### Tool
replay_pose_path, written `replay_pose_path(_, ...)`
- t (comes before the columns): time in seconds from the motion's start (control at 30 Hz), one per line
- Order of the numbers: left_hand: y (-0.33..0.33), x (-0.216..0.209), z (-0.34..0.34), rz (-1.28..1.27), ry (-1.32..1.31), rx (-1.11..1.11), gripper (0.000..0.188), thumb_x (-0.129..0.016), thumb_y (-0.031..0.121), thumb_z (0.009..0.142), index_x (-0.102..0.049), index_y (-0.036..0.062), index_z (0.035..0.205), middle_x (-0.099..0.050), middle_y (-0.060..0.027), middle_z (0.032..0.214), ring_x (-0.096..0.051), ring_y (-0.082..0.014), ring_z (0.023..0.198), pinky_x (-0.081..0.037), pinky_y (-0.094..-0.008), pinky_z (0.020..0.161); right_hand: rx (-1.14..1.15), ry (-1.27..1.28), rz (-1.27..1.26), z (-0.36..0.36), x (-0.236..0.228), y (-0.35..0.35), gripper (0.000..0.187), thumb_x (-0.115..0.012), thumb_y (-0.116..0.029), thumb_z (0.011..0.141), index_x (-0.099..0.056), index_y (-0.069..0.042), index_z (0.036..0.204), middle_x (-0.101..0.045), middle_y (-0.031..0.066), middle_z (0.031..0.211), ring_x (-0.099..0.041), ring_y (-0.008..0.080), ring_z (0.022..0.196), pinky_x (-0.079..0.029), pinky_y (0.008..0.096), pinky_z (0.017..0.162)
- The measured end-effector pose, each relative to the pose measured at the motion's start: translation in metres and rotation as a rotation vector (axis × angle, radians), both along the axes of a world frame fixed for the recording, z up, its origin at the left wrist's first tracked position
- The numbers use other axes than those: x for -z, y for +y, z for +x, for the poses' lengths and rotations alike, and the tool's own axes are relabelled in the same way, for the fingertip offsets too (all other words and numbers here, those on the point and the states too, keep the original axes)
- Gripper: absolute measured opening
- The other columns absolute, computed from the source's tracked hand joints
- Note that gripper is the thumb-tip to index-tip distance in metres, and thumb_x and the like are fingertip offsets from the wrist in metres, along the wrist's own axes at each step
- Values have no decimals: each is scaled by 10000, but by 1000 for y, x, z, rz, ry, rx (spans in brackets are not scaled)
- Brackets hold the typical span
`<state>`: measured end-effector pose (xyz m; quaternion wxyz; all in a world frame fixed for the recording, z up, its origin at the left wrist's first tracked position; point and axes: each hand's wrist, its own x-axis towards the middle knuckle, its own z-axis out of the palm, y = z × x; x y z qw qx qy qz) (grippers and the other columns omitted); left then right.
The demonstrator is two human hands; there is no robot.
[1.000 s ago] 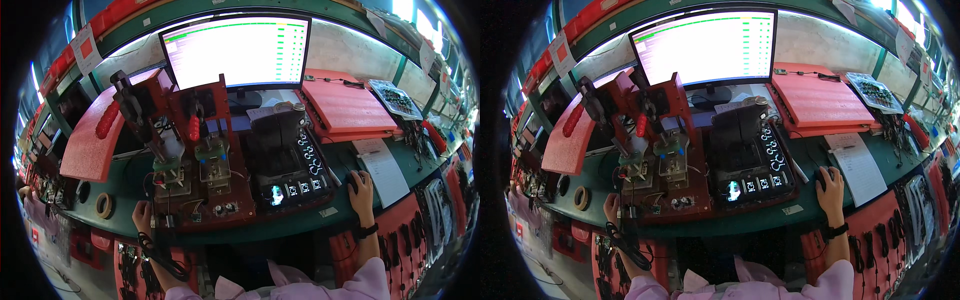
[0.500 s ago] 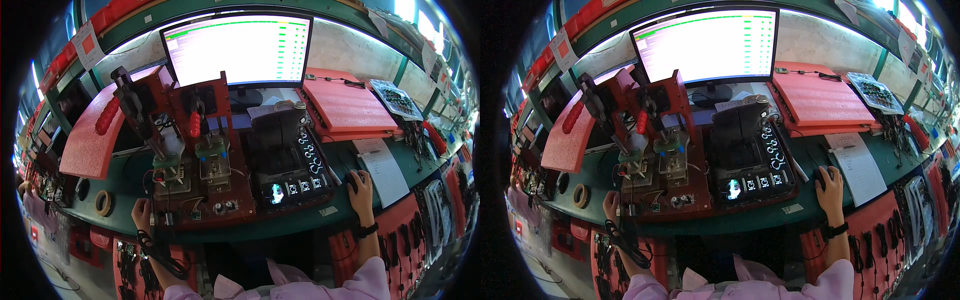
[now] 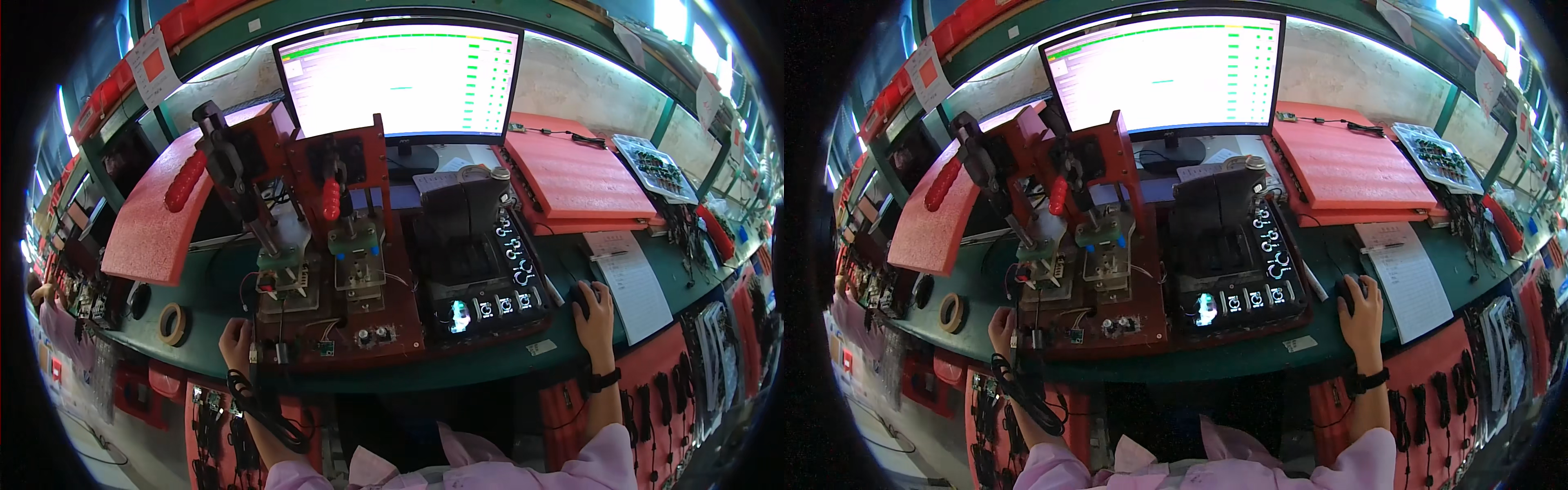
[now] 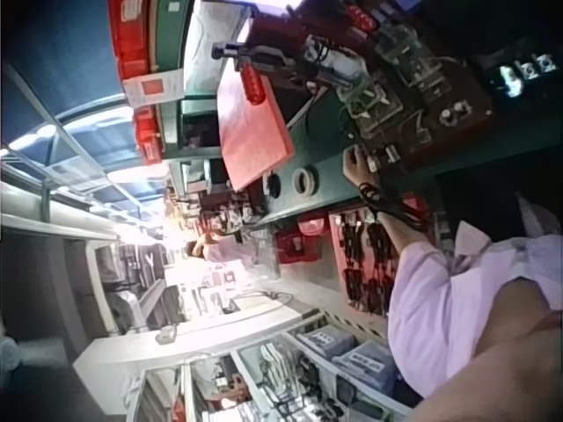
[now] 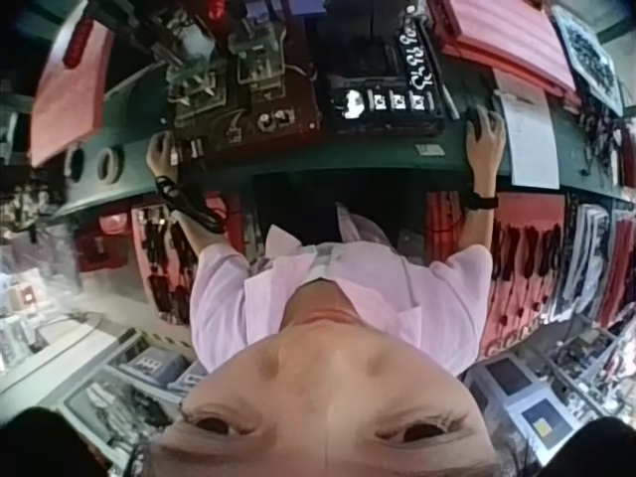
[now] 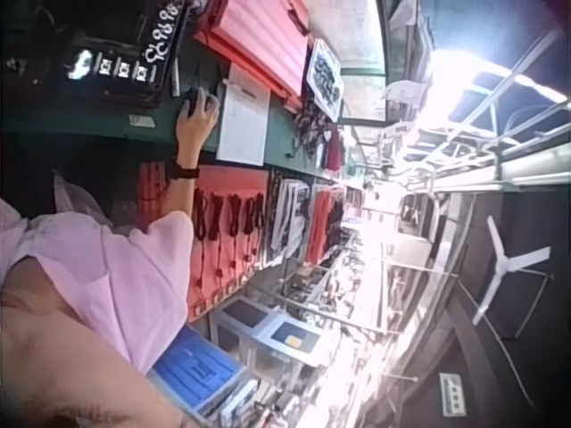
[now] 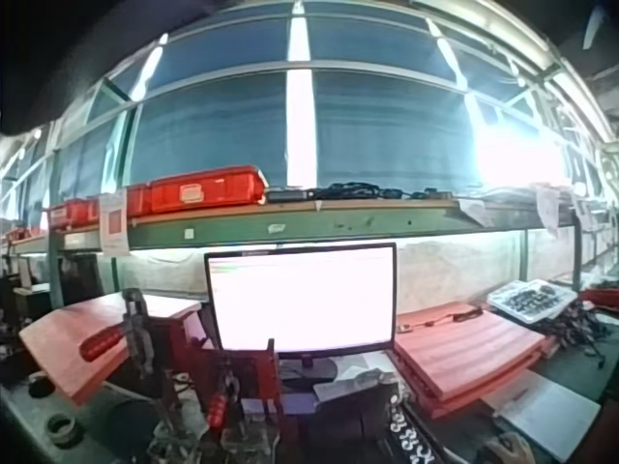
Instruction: Testing printed circuit boards by placing them into a test fixture and monitoring the software output.
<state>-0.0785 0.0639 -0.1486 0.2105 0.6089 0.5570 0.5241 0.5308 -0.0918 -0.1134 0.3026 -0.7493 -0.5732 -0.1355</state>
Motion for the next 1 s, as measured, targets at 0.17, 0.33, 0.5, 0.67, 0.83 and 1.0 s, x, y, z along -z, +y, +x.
replay_pose_path(0.17,-2,-6,6,-12,-6,-5,131,-565,116,859,-566,-5,808,-514,22,626,-445,-21,590,-356,-197,508,-20,72,6,0,-2,0,478,-642,-68,744,-515,-80,1205,-475,207,1171,-489,391,1065,-417,420,896)
replay_pose_path(0.33,-4,-6,6,-29,-15,-11,131,-567,113,857,-568,-10,814,-532,8,663,-468,-37,630,-387,-205,553,-46,40,-20,7,3,1,453,-640,-70,748,-534,-82,1187,-475,236,1193,-485,402,1076,-414,425,904)
replay_pose_path(0.5,-5,-7,7,-55,-26,-13,127,-572,111,853,-569,-12,824,-545,2,679,-482,-49,655,-406,-213,586,-90,34,-27,5,1,2,417,-635,-66,752,-562,-86,1162,-475,237,1199,-483,407,1076,-412,431,906)
replay_pose_path(0.67,-3,-5,6,-42,11,-28,130,-574,116,857,-570,-10,826,-543,8,675,-479,-42,638,-402,-209,567,-119,23,-21,3,-1,1,418,-632,-61,754,-569,-95,1166,-477,230,1198,-483,400,1077,-414,426,905)
replay_pose_path(0.83,-4,-8,12,-25,-31,2,153,-562,171,902,-556,34,834,-441,57,649,-371,-16,576,-297,-188,500,-113,26,-37,2,-3,-1,424,-633,-64,754,-569,-105,1172,-478,222,1199,-485,395,1077,-415,425,907)
replay_pose_path(1.0,-3,-4,7,-25,-41,25,141,-556,162,907,-557,33,850,-462,50,667,-392,-17,592,-318,-190,515,-120,32,-42,1,-3,-1,424,-636,-70,755,-570,-110,1171,-480,218,1197,-484,391,1080,-414,426,908)
